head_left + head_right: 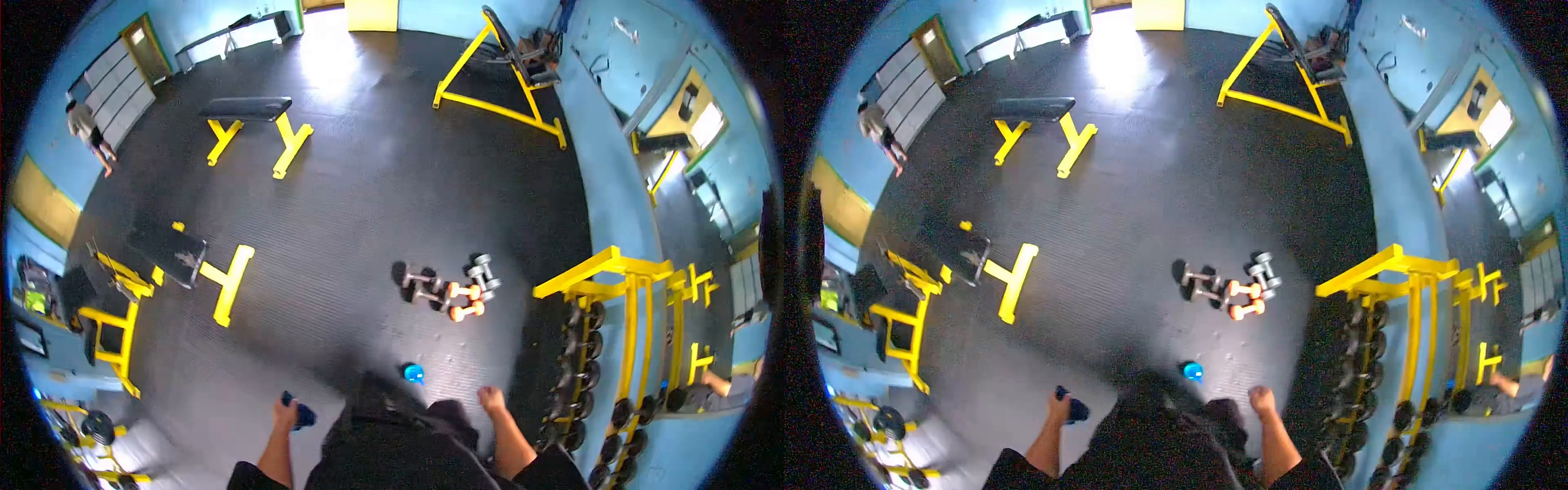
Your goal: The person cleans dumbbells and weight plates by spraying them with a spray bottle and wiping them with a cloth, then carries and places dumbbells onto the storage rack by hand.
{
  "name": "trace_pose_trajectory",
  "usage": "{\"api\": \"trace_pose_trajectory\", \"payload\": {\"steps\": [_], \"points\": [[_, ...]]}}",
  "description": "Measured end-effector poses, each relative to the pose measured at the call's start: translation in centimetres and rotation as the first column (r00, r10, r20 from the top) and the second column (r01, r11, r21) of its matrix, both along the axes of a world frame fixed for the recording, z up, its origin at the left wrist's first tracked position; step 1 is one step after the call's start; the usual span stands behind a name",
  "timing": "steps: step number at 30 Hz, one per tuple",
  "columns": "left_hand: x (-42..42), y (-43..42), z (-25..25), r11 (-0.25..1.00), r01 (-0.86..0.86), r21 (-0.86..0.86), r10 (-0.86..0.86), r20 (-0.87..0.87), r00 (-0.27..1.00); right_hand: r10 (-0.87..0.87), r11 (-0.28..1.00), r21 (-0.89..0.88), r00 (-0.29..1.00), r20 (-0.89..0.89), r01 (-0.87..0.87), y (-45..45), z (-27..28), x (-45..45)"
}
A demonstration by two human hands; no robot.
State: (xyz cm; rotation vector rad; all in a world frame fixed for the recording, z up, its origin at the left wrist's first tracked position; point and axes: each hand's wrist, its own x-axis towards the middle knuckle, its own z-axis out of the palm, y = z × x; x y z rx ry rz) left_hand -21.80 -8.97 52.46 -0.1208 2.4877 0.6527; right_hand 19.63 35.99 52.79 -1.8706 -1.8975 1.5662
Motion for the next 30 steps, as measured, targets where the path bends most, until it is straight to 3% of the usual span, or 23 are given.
{"api": "trace_pose_trajectory", "payload": {"steps": [2,5,8,10,12,13,16,18,19,20,21,23,28,30], "points": [[-2.5,2.0,-1.7,0.999,0.046,0.011,-0.046,0.009,0.999,0.217,0.969,0.127,0.976,-0.020,-0.212,0.7,-0.4,-6.5],[-4.6,7.8,-1.2,0.981,0.066,0.185,-0.070,0.014,0.997,0.188,0.969,0.166,0.982,-0.021,-0.182,0.2,4.6,-15.6],[-7.1,13.6,-0.8,0.934,0.205,0.293,-0.241,0.092,0.966,0.219,0.974,0.074,0.973,-0.070,-0.214,1.4,3.4,-21.1],[-8.4,17.6,-0.2,0.912,0.261,0.317,-0.293,0.056,0.954,0.235,0.971,0.062,0.968,-0.086,-0.230,2.1,2.6,-24.2],[-10.2,21.8,0.8,0.886,0.312,0.344,-0.338,0.017,0.941,0.116,0.993,-0.019,0.992,-0.058,-0.117,3.6,0.1,-27.2],[-11.1,24.0,1.7,0.884,0.302,0.356,-0.336,0.037,0.941,0.074,0.996,-0.044,0.990,-0.120,-0.080,4.2,-3.7,-28.1],[-14.7,29.4,2.9,0.875,0.351,0.334,-0.388,0.049,0.920,0.029,0.999,-0.027,0.996,-0.087,-0.031,6.1,-7.9,-31.4],[-17.0,32.2,2.4,0.855,0.345,0.386,-0.404,0.079,0.912,-0.059,0.986,-0.157,0.996,-0.064,0.048,7.5,-10.3,-33.3],[-18.3,33.6,2.1,0.877,0.326,0.354,-0.400,0.158,0.903,-0.016,0.991,-0.130,0.998,0.064,0.024,8.2,-11.1,-34.0],[-19.6,35.0,1.4,0.877,0.340,0.339,-0.415,0.179,0.892,0.028,0.995,-0.103,0.981,0.192,-0.008,9.3,-12.2,-34.9],[-20.9,36.0,0.0,0.855,0.354,0.380,-0.441,0.171,0.881,0.009,0.980,-0.196,0.967,0.255,0.043,10.5,-12.9,-35.7],[-22.8,38.7,-2.2,0.825,0.320,0.466,-0.451,0.202,0.869,-0.023,0.974,-0.207,0.954,0.299,0.088,12.1,-15.0,-36.9],[-26.3,47.7,-6.1,0.807,0.487,0.333,-0.559,0.168,0.812,-0.121,0.932,-0.288,0.938,0.326,0.220,15.7,-22.5,-39.1],[-27.1,50.3,-9.9,0.729,0.544,0.416,-0.649,0.166,0.742,-0.130,0.969,-0.151,0.921,0.367,0.197,16.5,-26.9,-39.5]]}}
